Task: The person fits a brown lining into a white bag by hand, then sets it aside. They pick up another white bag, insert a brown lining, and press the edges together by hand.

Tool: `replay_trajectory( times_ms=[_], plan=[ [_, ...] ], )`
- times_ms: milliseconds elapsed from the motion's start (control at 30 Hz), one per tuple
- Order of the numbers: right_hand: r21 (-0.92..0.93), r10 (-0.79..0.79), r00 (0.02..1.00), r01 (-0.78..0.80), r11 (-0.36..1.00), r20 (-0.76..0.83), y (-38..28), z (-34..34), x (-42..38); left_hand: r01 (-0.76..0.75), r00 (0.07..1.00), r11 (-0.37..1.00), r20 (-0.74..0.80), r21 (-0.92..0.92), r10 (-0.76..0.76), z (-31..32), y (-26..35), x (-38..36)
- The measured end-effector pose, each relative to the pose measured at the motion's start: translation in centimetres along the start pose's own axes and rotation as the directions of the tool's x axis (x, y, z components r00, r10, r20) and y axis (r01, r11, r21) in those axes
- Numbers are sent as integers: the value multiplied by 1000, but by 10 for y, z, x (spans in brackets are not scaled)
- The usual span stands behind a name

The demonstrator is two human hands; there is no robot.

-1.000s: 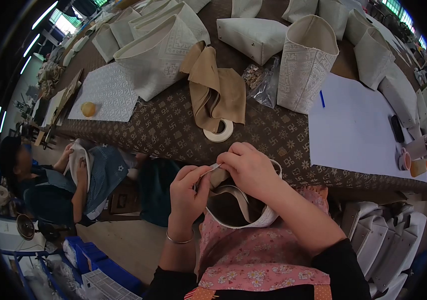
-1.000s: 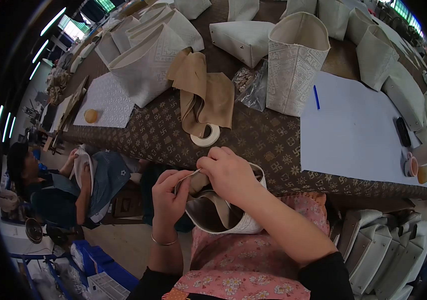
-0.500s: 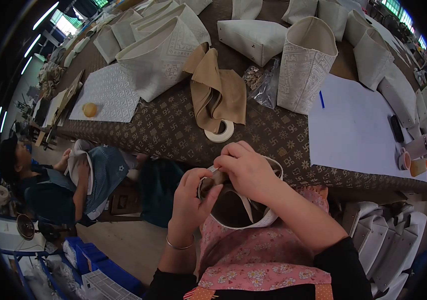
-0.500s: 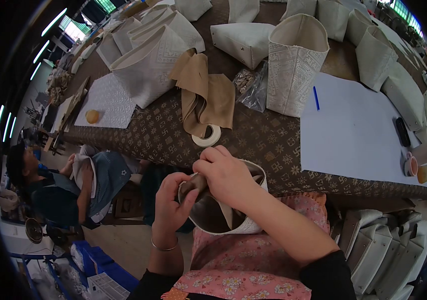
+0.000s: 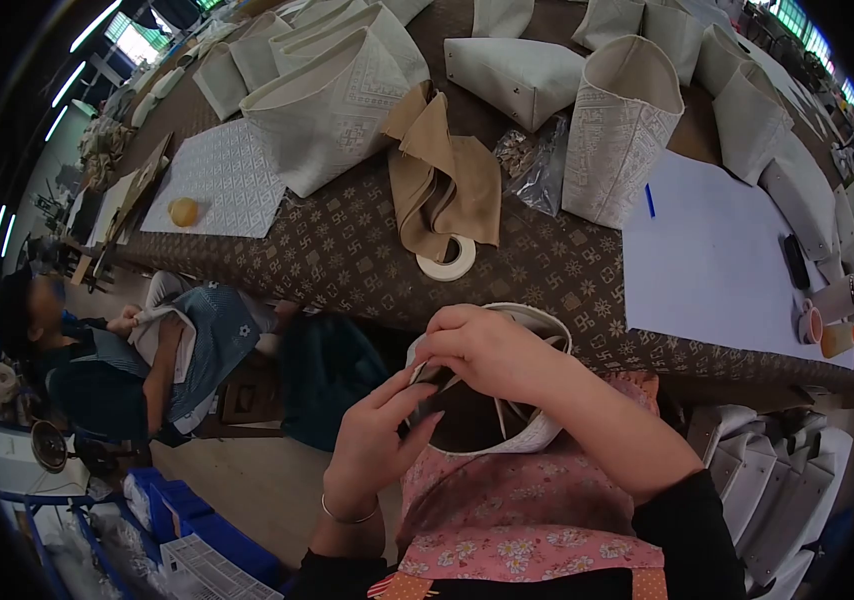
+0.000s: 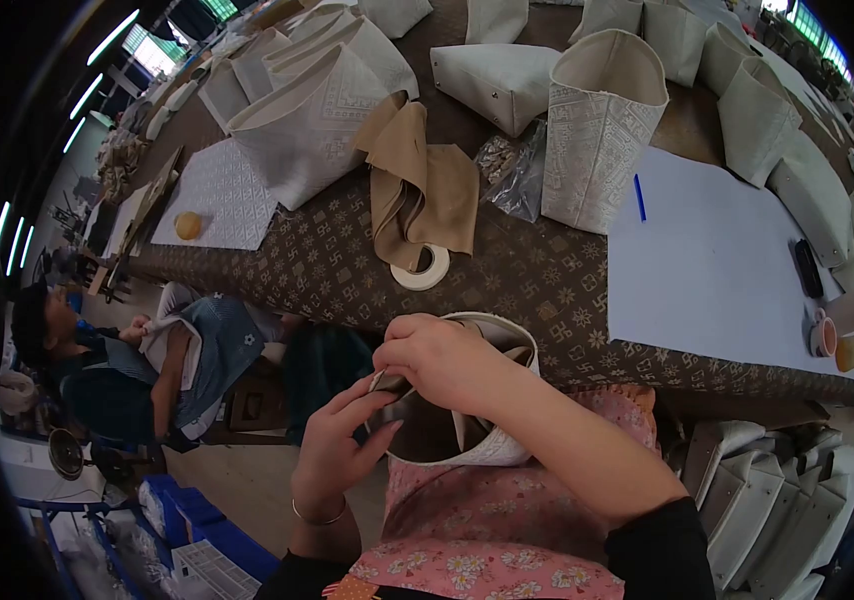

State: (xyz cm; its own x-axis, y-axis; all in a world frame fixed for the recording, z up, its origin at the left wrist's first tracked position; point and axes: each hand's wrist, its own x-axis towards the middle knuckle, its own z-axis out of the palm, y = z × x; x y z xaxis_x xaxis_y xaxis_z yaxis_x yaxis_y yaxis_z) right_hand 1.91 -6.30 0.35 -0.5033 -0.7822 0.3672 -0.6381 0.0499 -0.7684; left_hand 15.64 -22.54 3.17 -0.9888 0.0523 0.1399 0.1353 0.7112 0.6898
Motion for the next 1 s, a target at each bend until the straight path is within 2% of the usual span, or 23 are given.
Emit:
replay_trajectory(
  times_ms=[100, 233, 333, 533, 600, 733, 1000],
  plan=[
    [-23, -20, 1000, 19, 1000, -7, 2, 2, -1, 59, 997, 998, 45, 12, -59, -3, 3, -2],
    [-47, -24, 1000, 23, 999, -15, 2, 3, -1, 31, 999, 999, 34, 17, -31, -1, 0, -2],
    [52, -21, 999, 19, 998, 35, 3, 0, -1, 8, 1000, 1000, 14, 13, -9, 0, -1, -3],
    [-10, -39, 999, 39, 999, 32, 4, 5, 0, -25, 999, 1000, -35, 7, 25, 2, -4, -4],
    [-84, -48, 999, 50, 995, 24, 4, 7, 0, -37, 999, 999, -35, 17, 37, 3, -5, -4],
    [-100, -27, 999, 31, 995, 33, 1, 8, 0, -68, 997, 997, -36, 32, 69, 4, -6, -4],
    [-81, -44, 999, 44, 996, -4, 0, 11, 0, -13, 999, 1000, -46, 8, 14, 4, -2, -3]
  ],
)
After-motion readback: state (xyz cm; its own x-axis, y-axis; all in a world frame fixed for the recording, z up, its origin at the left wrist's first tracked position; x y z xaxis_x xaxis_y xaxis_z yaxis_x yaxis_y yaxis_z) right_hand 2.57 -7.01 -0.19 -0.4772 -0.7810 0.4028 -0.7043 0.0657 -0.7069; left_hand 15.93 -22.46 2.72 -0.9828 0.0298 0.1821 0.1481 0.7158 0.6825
